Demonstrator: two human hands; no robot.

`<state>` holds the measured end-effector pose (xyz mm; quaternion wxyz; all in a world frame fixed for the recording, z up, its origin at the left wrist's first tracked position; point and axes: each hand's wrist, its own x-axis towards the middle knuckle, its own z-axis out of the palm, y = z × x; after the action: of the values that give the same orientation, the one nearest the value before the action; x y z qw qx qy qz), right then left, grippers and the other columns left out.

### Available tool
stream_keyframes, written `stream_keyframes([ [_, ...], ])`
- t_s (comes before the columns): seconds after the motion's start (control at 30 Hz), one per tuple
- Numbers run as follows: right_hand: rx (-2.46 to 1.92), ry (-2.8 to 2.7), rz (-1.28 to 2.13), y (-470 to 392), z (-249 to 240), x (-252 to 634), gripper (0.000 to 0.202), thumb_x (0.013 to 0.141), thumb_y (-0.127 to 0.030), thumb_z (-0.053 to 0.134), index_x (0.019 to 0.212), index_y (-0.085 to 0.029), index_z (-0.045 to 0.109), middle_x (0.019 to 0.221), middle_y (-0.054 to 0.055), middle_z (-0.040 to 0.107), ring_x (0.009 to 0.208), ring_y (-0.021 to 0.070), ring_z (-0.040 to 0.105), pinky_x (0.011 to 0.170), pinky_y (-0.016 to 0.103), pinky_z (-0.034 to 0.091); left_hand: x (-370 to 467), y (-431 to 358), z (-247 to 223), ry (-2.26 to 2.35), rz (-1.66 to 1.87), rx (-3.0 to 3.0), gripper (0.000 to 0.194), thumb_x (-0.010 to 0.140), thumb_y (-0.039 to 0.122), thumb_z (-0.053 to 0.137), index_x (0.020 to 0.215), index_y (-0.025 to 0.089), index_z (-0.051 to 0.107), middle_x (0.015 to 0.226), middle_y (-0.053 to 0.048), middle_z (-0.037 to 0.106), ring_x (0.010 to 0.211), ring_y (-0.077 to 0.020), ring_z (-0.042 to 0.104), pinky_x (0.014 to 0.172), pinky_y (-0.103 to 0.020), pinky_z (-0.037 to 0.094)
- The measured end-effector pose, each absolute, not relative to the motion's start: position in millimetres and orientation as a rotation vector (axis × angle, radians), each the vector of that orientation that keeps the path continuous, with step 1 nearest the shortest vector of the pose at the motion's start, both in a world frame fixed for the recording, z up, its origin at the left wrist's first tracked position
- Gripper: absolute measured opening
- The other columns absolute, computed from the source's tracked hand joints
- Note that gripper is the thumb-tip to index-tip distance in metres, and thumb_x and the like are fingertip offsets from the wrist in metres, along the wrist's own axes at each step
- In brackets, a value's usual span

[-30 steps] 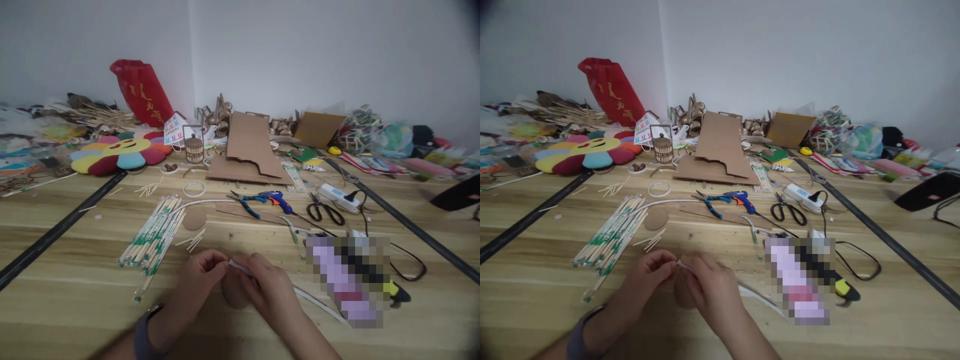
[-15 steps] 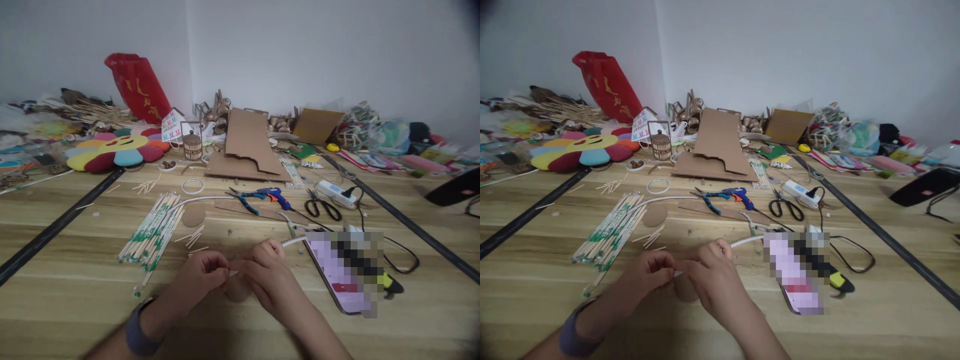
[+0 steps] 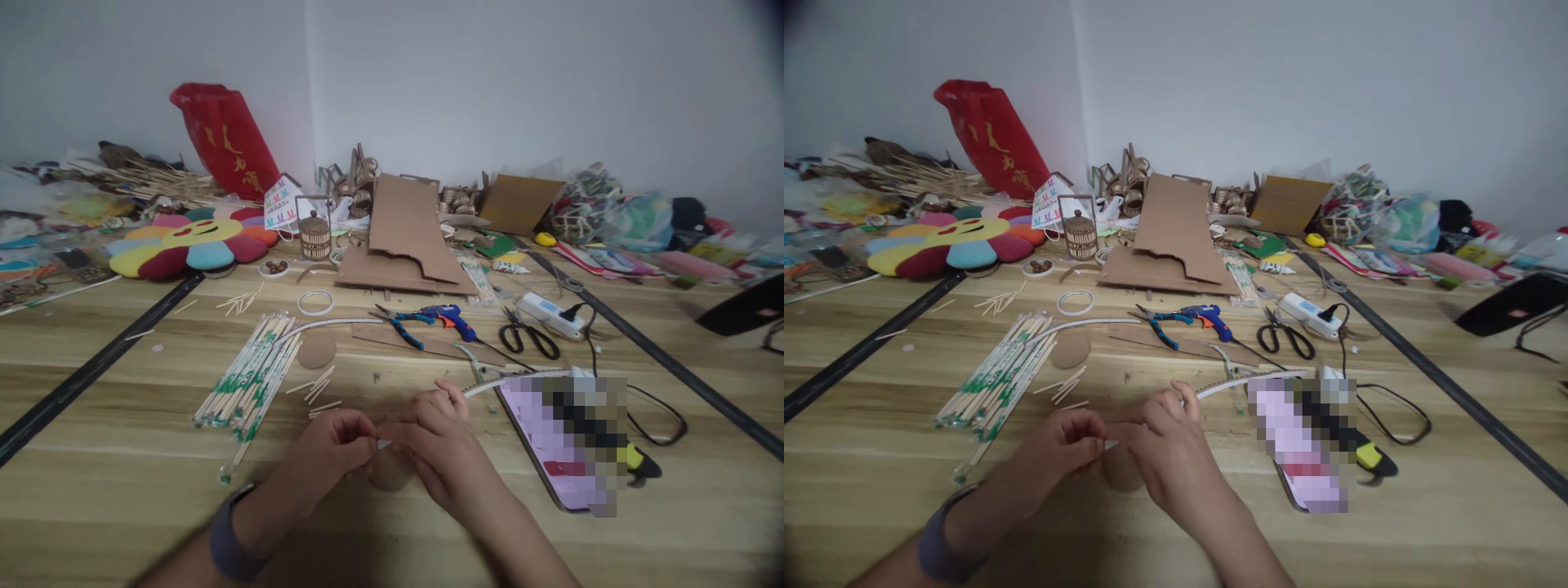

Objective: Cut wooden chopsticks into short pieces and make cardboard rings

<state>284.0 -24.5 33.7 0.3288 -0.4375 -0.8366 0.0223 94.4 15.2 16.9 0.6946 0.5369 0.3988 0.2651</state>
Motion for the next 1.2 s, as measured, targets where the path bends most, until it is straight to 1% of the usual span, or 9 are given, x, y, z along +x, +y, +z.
stream_keyframes([
  [0.13,-1.138,-2.156,0.055,-24.5,32.6,282.8,0.036,0.089,-0.01,0.046,0.109,-0.032,0.067,0.079,-0.001,0.061,0.083,0.0185,0.052,0.101,0.043,0.02,95.6,13.8,14.7,0.848,0.619,1.093,0.011,0.068,0.028,0.063,0.066,0.017,0.059,0.052,0.006,0.052,0.048,-0.0076,0.041,0.048,-0.021,0.027],
  [0.33,-1.126,-2.101,0.16,-24.8,33.6,281.2,0.035,0.087,-0.008,0.047,0.108,-0.03,0.064,0.084,-0.001,0.062,0.085,0.0174,0.054,0.102,0.042,0.02,97.7,10.0,17.4,0.783,0.65,1.012,0.018,0.068,0.033,0.068,0.065,0.017,0.06,0.051,0.006,0.052,0.047,-0.0071,0.039,0.048,-0.021,0.027],
  [0.43,-1.127,-2.08,0.169,-24.1,32.8,280.8,0.034,0.087,-0.008,0.046,0.107,-0.029,0.063,0.085,-0.001,0.061,0.086,0.0173,0.055,0.102,0.042,0.02,98.3,8.9,16.0,0.768,0.672,1.021,0.02,0.071,0.035,0.068,0.067,0.017,0.06,0.051,0.006,0.053,0.048,-0.0071,0.039,0.048,-0.021,0.027],
  [0.57,-1.132,-2.079,0.173,-22.9,30.5,280.8,0.03,0.087,-0.008,0.048,0.103,-0.028,0.063,0.084,-0.002,0.061,0.086,0.0169,0.056,0.102,0.042,0.02,98.5,8.1,12.9,0.759,0.696,1.037,0.019,0.073,0.034,0.067,0.069,0.016,0.061,0.052,0.005,0.054,0.049,-0.0072,0.04,0.048,-0.021,0.027],
  [0.73,-1.116,-2.085,0.131,-23.1,28.5,279.7,0.037,0.085,-0.006,0.046,0.109,-0.029,0.063,0.084,-0.002,0.061,0.086,0.0173,0.055,0.101,0.043,0.021,100.1,7.1,15.2,0.79,0.684,0.994,0.019,0.07,0.033,0.068,0.066,0.017,0.059,0.051,0.006,0.052,0.048,-0.0071,0.039,0.048,-0.021,0.027],
  [0.87,-1.137,-2.075,0.068,-24.2,26.7,276.6,0.039,0.084,-0.006,0.045,0.109,-0.03,0.064,0.082,-0.002,0.06,0.083,0.0172,0.054,0.101,0.044,0.021,101.9,7.6,16.4,0.841,0.673,0.952,0.02,0.066,0.034,0.067,0.063,0.017,0.057,0.049,0.006,0.05,0.046,-0.0071,0.038,0.047,-0.021,0.027],
  [1.2,-1.186,-2.102,-0.072,-23.1,18.7,273.2,0.041,0.087,-0.006,0.046,0.112,-0.032,0.065,0.081,-0.001,0.063,0.086,0.018,0.053,0.105,0.044,0.019,103.1,8.3,10.5,0.912,0.681,0.986,0.017,0.067,0.032,0.062,0.062,0.017,0.055,0.052,0.006,0.048,0.05,-0.0081,0.037,0.049,-0.022,0.026],
])
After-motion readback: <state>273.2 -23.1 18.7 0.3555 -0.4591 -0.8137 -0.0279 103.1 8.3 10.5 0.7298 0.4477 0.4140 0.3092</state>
